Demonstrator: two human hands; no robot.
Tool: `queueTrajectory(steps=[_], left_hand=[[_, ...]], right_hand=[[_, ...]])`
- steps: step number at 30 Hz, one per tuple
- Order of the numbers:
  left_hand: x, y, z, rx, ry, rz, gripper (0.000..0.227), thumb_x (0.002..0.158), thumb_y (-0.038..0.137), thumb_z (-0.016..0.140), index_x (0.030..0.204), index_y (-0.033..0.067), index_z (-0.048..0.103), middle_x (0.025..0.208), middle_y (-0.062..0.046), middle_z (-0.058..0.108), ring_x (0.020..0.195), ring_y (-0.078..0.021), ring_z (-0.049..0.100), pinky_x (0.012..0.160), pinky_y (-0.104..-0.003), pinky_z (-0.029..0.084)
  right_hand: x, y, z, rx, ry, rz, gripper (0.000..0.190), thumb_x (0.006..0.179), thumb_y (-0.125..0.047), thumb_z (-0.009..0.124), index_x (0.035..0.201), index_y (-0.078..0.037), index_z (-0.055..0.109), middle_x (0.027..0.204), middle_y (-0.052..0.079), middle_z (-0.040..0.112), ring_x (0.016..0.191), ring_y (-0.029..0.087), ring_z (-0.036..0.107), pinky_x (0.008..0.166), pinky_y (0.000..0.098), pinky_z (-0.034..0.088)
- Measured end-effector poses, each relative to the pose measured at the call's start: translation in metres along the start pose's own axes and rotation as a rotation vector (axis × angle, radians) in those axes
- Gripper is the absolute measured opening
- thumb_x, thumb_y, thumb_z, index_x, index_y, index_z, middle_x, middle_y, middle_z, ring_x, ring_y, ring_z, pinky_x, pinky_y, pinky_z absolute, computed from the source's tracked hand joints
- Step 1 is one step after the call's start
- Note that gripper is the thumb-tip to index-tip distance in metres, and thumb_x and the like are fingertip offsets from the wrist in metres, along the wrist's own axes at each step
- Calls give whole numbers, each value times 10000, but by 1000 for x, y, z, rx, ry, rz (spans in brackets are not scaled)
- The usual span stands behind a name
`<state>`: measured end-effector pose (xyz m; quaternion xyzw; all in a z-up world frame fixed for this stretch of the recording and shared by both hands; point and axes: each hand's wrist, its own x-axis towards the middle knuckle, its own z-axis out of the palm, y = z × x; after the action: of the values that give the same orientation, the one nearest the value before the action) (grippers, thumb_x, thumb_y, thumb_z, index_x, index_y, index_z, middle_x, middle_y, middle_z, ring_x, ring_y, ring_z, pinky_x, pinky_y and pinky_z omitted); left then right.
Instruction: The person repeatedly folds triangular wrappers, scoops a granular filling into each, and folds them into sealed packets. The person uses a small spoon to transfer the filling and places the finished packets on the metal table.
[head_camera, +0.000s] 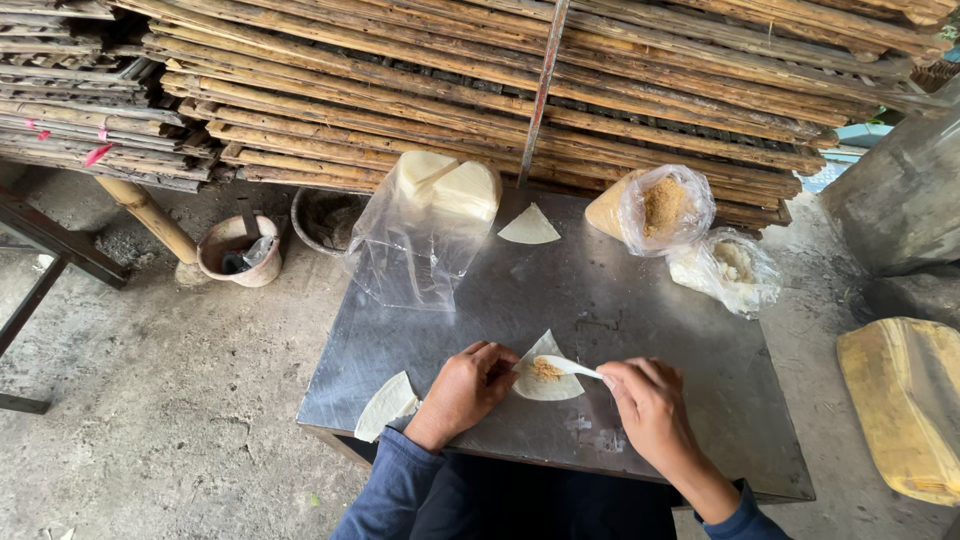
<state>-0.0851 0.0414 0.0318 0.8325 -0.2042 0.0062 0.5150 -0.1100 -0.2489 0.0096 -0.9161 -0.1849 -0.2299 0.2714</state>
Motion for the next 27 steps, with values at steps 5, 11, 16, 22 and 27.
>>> queueTrajectory(steps=[5,11,16,22,27], left_hand=[[-1,-1,-1,-16,10,23,167,893,96,739,1044,33,702,994,-98,717,847,-236,767,735,-325,630],[-2,-1,-2,-25,4,31,168,890,90,738,1043,32,698,996,-101,718,842,-237,766,730,-325,628],[-2,0,-2,-14,4,30,177,887,89,738,1051,32,700,997,-104,716,828,-241,765,721,-326,628],[-2,0,-3,-22,14,52,176,888,81,731,1053,30,699,1010,-112,715,840,-249,768,731,-325,636],[-2,-1,-2,-16,7,48,176,894,83,732,1058,30,701,1019,-116,722,849,-253,769,734,-326,633]], right_hand=[[1,-25,-16,-234,88,-313,268,838,-92,731,1104,-127,737,946,-25,677,951,172,600,942,403,335],[4,-35,-19,-312,135,-392,321,849,-88,733,1164,-149,741,1003,-64,675,959,162,589,960,410,323],[4,-39,-19,-316,98,-410,334,848,-103,736,1179,-151,733,1030,-60,677,997,155,584,978,413,319],[0,-39,-21,-311,101,-422,350,838,-132,755,1186,-164,736,1039,-81,686,1009,145,580,979,400,306],[-2,-29,-12,-316,116,-391,297,858,-137,754,1154,-164,759,998,-74,711,1007,138,578,981,396,299]])
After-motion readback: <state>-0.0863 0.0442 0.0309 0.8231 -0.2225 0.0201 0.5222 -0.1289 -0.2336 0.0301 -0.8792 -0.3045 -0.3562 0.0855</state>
